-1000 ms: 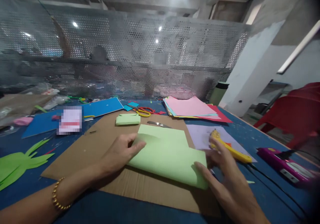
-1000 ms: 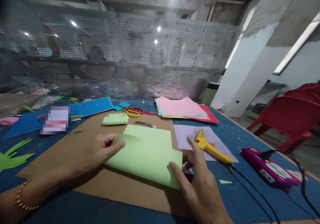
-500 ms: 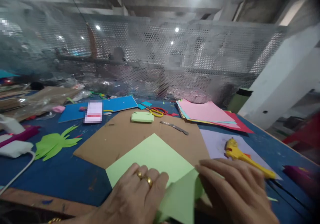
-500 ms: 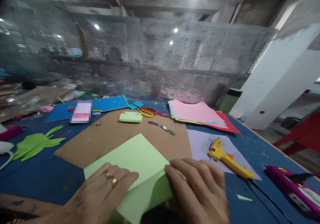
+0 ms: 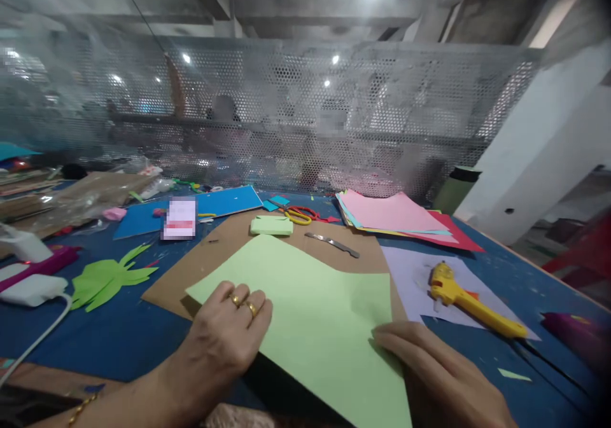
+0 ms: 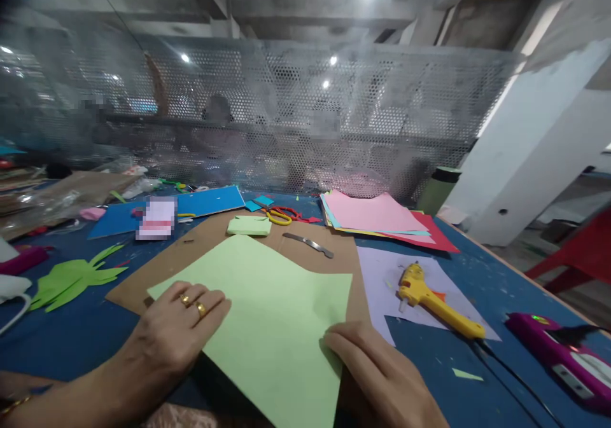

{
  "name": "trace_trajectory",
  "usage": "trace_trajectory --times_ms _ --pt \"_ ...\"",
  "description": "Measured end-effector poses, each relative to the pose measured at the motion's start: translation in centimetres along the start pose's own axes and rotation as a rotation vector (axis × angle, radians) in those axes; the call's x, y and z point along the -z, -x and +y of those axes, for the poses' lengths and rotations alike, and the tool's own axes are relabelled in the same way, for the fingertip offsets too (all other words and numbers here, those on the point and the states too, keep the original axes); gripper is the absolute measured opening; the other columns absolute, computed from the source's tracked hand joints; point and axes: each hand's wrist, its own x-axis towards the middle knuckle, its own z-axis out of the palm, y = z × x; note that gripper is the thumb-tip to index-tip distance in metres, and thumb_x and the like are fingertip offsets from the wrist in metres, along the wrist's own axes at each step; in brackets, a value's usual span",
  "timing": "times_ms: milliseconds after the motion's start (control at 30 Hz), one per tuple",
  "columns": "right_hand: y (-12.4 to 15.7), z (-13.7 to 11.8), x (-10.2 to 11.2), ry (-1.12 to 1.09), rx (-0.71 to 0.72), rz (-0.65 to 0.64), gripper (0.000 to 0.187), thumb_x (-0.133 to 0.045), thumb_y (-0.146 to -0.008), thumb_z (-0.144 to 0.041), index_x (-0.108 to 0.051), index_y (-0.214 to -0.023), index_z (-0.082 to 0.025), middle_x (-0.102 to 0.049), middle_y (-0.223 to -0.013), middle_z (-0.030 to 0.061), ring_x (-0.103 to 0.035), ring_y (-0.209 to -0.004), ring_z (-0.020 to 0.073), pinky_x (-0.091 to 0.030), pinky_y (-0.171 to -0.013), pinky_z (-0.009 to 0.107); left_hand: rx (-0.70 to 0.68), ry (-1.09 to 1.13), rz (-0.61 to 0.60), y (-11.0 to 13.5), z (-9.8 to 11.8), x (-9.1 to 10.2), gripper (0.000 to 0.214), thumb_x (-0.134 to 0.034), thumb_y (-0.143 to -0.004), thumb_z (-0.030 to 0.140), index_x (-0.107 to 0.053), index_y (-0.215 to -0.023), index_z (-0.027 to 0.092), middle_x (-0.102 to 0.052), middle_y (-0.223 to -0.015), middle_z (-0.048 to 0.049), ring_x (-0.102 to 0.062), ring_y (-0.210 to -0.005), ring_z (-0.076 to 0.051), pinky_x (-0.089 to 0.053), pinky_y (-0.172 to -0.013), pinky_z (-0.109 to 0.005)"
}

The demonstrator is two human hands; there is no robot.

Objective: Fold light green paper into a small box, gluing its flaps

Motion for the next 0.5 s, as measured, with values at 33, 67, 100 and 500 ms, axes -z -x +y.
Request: trace_trajectory --times_ms 33,67,100,500 --pt "-0.3 -0.1 -0.1 -0.019 0.009 -0.062 0.030 -0.056 -0.089 -0.016 -0.057 -0.118 -0.020 -0.070 -0.106 0.0090 -0.069 -0.090 0.0183 -0.056 -0.071 0.024 0.006 0.034 -0.052 0.3 0.2 0.2 0.024 -0.046 -0.083 0.007 -0.064 -0.095 0.017 -0.065 -0.085 -0.0095 -0.054 -0.072 -0.024 -0.041 -0.070 -0.039" --pt "-0.5 -0.1 -0.1 -0.013 0.015 -0.110 0.027 -0.057 -0.089 -0.017 -0.059 -0.116 -0.020 -0.070 -0.105 0.0092 -0.067 -0.088 0.0186 -0.055 -0.070 0.026 0.010 0.085 -0.104 0.5 0.5 0.5 0.020 -0.052 -0.080 0.011 -0.064 -0.094 0.019 -0.064 -0.087 -0.0088 -0.053 -0.072 -0.023 -0.041 -0.069 -0.038" --pt "-0.6 -0.2 -0.1 0.013 0.017 -0.128 0.025 -0.055 -0.089 -0.016 -0.060 -0.113 -0.021 -0.070 -0.105 0.0090 -0.066 -0.086 0.0189 -0.054 -0.070 0.028 0.013 0.141 -0.154 0.7 0.9 0.7 0.020 -0.057 -0.078 0.014 -0.063 -0.095 0.020 -0.064 -0.090 -0.0083 -0.054 -0.075 -0.024 -0.041 -0.071 -0.037" --pt "-1.9 0.2 -1.3 -0.077 -0.377 -0.059 0.017 -0.049 -0.098 -0.030 -0.062 -0.107 -0.022 -0.069 -0.080 0.0015 -0.065 -0.067 0.0151 -0.051 -0.059 0.025 0.379 0.739 -0.437 -3.6 1.6 -0.6 0.026 -0.044 -0.094 0.026 -0.055 -0.071 0.020 -0.059 -0.071 -0.0013 -0.055 -0.069 -0.018 -0.038 -0.064 -0.030"
